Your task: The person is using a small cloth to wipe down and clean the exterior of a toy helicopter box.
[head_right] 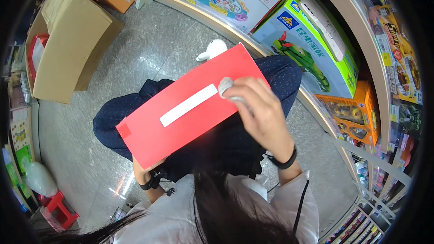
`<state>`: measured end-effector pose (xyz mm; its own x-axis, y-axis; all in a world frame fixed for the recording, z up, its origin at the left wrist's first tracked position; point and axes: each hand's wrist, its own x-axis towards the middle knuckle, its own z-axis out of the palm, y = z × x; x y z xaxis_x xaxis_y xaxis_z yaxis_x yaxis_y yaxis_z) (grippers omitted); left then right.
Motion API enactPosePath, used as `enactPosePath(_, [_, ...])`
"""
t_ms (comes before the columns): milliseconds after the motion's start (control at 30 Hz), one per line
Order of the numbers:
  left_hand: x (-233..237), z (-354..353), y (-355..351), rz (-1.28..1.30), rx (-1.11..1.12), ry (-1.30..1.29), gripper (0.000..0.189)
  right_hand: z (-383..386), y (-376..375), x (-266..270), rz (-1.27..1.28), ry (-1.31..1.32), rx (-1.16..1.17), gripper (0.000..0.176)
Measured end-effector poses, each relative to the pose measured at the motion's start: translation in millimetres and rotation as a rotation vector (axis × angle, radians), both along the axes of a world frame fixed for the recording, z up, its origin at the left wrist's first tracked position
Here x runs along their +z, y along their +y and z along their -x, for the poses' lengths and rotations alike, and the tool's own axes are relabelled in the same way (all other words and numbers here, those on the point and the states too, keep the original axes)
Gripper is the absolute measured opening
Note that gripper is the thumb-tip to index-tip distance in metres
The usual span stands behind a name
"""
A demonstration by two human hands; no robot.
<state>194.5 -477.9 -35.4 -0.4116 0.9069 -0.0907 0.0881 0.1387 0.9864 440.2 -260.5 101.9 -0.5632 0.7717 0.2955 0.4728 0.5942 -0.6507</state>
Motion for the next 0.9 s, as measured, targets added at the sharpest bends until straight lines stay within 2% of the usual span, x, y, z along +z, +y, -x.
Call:
enactPosePath(67, [1.5, 1.4, -0.6, 0.003, -0.005, 0.004, 0.092, -6.2, 25.3, -1.4, -0.075, -0.076, 0.029, 0.019])
enactPosePath(100, [1.6, 1.9, -0.4, 0.002, -0.007, 0.008, 0.09, -6.8, 39.2, -10.4, -0.11, -0.032, -0.022, 0.016])
enactPosePath(200, [-0.5, 3.5, -1.9, 0.006, -0.01, 0.019, 0.083, -2.9, 58.1, -14.9, 0.065, 0.094, -0.065, 0.017])
enactPosePath(300, [-5.4, 6.3, -2.1, 0.006, -0.006, 0.041, 0.077, -7.7, 48.3, -11.6, -0.013, 0.06, 0.018, 0.017])
enactPosePath(400, [-13.1, 12.1, -3.1, 0.005, -0.015, 0.08, 0.071, -32.9, 43.7, -17.9, 0.175, 0.17, 0.113, 0.012])
enactPosePath(467, [-16.7, 14.6, -5.4, 0.017, -0.032, 0.119, 0.067, -50.9, 42.2, -37.7, 0.446, 0.416, -0.109, 0.009])
enactPosePath(500, [-16.6, 14.4, -7.4, 0.023, -0.041, 0.142, 0.065, -52.4, 44.2, -49.2, 0.493, 0.467, -0.299, 0.012])
enactPosePath(533, [-10.9, 13.7, -5.4, 0.033, -0.052, 0.173, 0.063, -51.2, 45.3, -62.2, 0.487, 0.476, -0.295, 0.012])
enactPosePath(567, [6.3, 9.0, 5.1, 0.025, -0.05, 0.181, 0.063, -48.2, 46.8, -76.2, 0.49, 0.494, -0.396, 0.013])
enactPosePath(600, [26.2, 1.6, 14.0, 0.026, -0.031, 0.059, 0.059, -44.6, 49.2, -92.0, 0.494, 0.51, -0.495, 0.015])
enactPosePath(633, [39.8, -2.8, 21.2, 0.025, -0.011, -0.062, 0.056, -39.2, 47.7, -108.2, 0.495, 0.541, -0.454, 0.016])
enactPosePath(667, [38.4, -2.4, 21.1, 0.017, -0.006, -0.052, 0.056, -34.3, 43.2, -119.6, 0.564, 0.578, -0.402, 0.017])
enactPosePath(733, [26.9, -1.7, 15.0, -0.024, 0.05, -0.077, 0.052, -16.6, 41.5, -122.1, 0.863, 0.817, -0.334, 0.018])
enactPosePath(767, [20.6, 0.4, 11.3, -0.033, 0.06, -0.068, 0.052, -12.9, 43.6, -122.7, 0.92, 0.886, -0.301, 0.019])
enactPosePath(833, [8.0, 5.9, 4.4, 0.0, 0.072, -0.057, 0.067, -9.3, 46.1, -117.1, 0.898, 0.913, -0.24, 0.021])
enactPosePath(867, [3.6, 7.0, 3.4, -0.009, 0.081, -0.049, 0.067, -7.6, 46.1, -114.8, 0.878, 0.938, -0.197, 0.022])
enactPosePath(900, [-1.3, 8.0, 3.5, -0.08, 0.065, 0.017, 0.082, -7.6, 48.0, -114.8, 0.874, 0.942, -0.18, 0.022])
